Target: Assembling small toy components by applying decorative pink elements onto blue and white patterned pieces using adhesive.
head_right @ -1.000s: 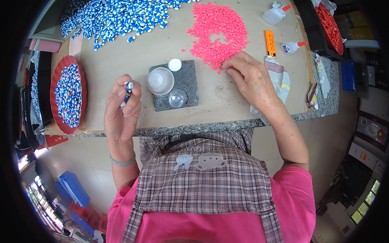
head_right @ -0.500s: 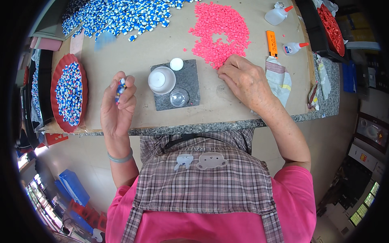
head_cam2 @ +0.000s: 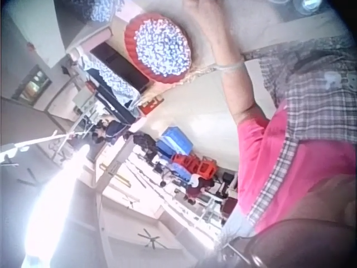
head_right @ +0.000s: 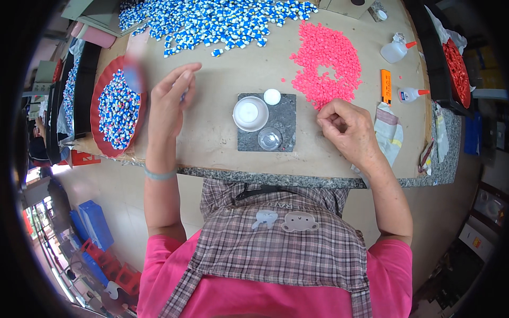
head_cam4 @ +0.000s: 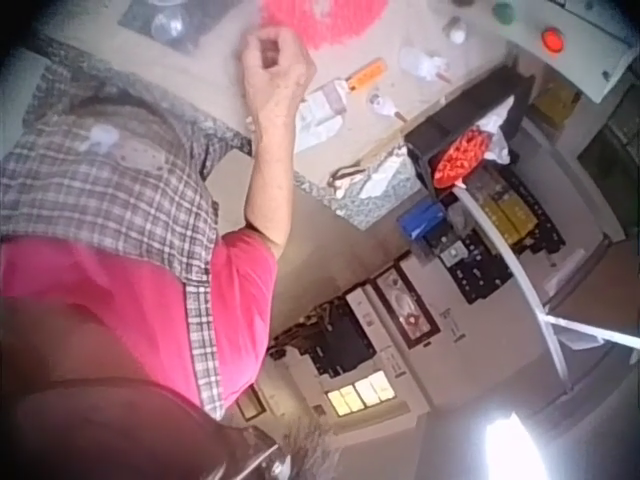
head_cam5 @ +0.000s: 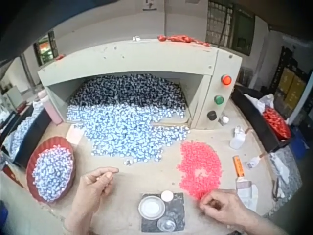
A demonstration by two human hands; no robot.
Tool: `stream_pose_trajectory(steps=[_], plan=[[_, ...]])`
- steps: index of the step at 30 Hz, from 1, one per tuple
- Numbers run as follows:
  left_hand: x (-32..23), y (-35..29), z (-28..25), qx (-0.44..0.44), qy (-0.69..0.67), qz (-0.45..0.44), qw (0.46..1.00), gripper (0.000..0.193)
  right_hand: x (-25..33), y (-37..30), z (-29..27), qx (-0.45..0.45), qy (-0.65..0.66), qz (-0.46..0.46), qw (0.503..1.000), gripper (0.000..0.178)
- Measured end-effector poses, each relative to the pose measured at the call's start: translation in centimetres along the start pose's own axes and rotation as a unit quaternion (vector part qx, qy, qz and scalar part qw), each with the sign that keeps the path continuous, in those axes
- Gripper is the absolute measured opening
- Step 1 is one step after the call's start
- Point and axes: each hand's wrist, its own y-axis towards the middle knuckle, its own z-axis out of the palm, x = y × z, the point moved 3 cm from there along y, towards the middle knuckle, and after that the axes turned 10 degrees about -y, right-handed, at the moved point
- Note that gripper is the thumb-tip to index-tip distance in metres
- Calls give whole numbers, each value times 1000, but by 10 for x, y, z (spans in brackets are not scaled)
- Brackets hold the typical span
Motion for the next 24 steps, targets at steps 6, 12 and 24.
stream_pose_trajectory(steps=[6, 12, 24], plan=[[8, 47, 10, 19, 370, 252, 894, 22, -5, 1, 6, 16, 123, 55, 991, 9], [14, 61, 20, 55, 487, 293, 821, 13, 10, 9, 10, -74, -165, -160, 971, 12], [3, 26, 15, 18, 105, 2, 994, 20, 4, -1, 6, -65, -135, -138, 979, 12]])
